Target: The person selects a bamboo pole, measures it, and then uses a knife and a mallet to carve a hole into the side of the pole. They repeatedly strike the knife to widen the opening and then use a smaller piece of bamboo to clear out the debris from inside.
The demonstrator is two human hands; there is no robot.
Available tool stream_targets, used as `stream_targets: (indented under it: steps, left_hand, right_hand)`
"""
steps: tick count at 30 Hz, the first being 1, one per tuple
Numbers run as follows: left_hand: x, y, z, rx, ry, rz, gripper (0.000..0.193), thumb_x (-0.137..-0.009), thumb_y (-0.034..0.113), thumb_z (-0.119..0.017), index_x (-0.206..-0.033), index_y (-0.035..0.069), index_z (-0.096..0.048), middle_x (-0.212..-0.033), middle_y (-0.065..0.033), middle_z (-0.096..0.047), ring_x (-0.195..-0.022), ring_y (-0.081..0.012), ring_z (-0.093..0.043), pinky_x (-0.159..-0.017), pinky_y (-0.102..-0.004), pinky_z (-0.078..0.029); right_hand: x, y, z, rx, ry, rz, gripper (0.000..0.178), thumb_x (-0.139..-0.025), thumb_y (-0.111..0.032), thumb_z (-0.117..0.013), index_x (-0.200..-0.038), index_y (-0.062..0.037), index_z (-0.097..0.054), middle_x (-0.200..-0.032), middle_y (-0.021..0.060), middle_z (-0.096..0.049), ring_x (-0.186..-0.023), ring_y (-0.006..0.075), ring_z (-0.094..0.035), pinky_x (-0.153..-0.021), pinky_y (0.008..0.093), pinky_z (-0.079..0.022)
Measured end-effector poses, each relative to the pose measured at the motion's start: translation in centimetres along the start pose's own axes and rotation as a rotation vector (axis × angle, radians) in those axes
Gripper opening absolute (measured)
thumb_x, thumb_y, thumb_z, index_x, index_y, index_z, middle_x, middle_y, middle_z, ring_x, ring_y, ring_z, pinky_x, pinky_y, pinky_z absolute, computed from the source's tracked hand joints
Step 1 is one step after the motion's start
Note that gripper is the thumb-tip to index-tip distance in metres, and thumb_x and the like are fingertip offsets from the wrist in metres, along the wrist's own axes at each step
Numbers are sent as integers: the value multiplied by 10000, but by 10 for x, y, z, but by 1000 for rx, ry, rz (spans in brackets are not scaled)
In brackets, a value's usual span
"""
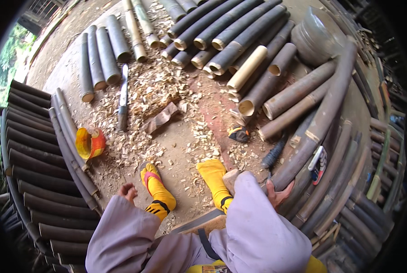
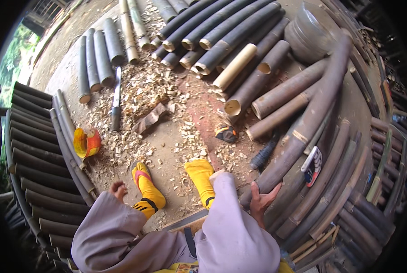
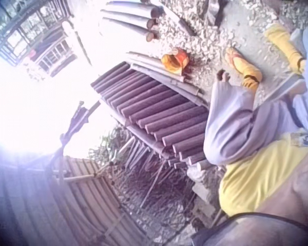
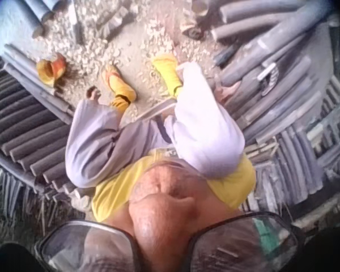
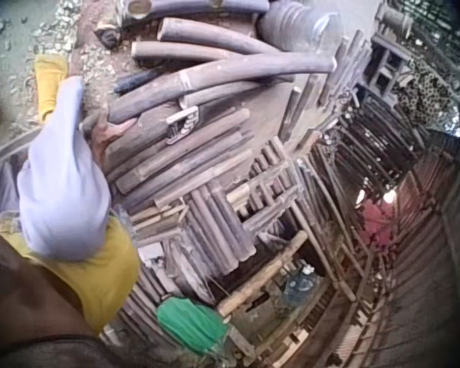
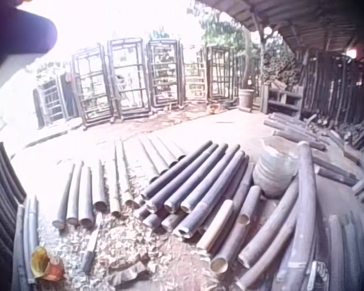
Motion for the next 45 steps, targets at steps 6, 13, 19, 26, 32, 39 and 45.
stream_targets:
  steps: [6, 13, 19, 26, 32, 39, 45]
  left_hand:
    - [-3, 129, -44, 151, -195, -160, 371, -848, 162, -649, -1173, 11, -553, -1041, -83, -617, -887, -149, -616, -746, -287, -519]
    - [-28, 198, -92, 699, -394, -106, 526, -827, 296, -689, -1225, 15, -491, -1151, -150, -589, -1090, -269, -573, -944, -454, -457]
    - [-43, 168, -77, 1049, -108, -118, 473, -755, 229, -655, -1133, -32, -541, -1034, -147, -622, -937, -299, -603, -918, -428, -473]
    - [-34, 146, -3, 993, -80, -254, 515, -800, 293, -638, -1198, -18, -536, -1138, -185, -599, -1071, -319, -573, -1010, -471, -402]
    - [-33, 139, -24, 869, 19, -253, 517, -800, 298, -639, -1197, -17, -537, -1136, -185, -599, -1068, -316, -574, -1007, -471, -404]
    - [-29, 142, -14, 815, 96, -279, 519, -800, 304, -640, -1195, -16, -538, -1134, -183, -599, -1064, -313, -575, -1003, -470, -406]
    - [-18, 147, -20, 806, 126, -279, 520, -801, 309, -641, -1194, -15, -539, -1133, -183, -599, -1061, -310, -575, -1000, -469, -408]
  right_hand:
    - [-16, -89, -56, 188, -538, 536, 906, -690, -315, -791, -1386, 46, -336, -1197, 252, -542, -1072, 388, -564, -905, 433, -452]
    - [-9, -129, -121, 405, -835, 1171, 719, -724, -242, -722, -1346, -4, -451, -1073, 179, -604, -935, 337, -608, -805, 412, -485]
    - [2, -130, -141, 300, -994, 1084, 646, -750, -303, -719, -1295, -22, -514, -1034, 170, -589, -909, 340, -583, -830, 436, -461]
    - [-113, -73, -86, 227, -71, 374, 464, -791, -173, -691, -1194, 2, -541, -938, 149, -573, -848, 283, -569, -780, 396, -471]
    - [-153, 12, -45, 262, 6, 24, 542, -773, -188, -708, -1234, 14, -506, -926, 142, -604, -787, 230, -611, -740, 361, -498]
    - [-186, 1, -109, 301, 99, -54, 883, -731, -315, -755, -1383, 65, -297, -1237, 291, -516, -1143, 390, -523, -983, 407, -417]
    - [-223, 24, -121, 145, 180, -218, 944, -652, -323, -797, -1340, 98, -306, -1322, 272, -458, -1221, 350, -472, -1014, 383, -398]
Point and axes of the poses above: each hand's wrist, its own x-axis away from the middle knuckle, its own z-axis out of the back of the hand, y = z × x, the point moved 2 cm from there along -x, towards the middle knuckle
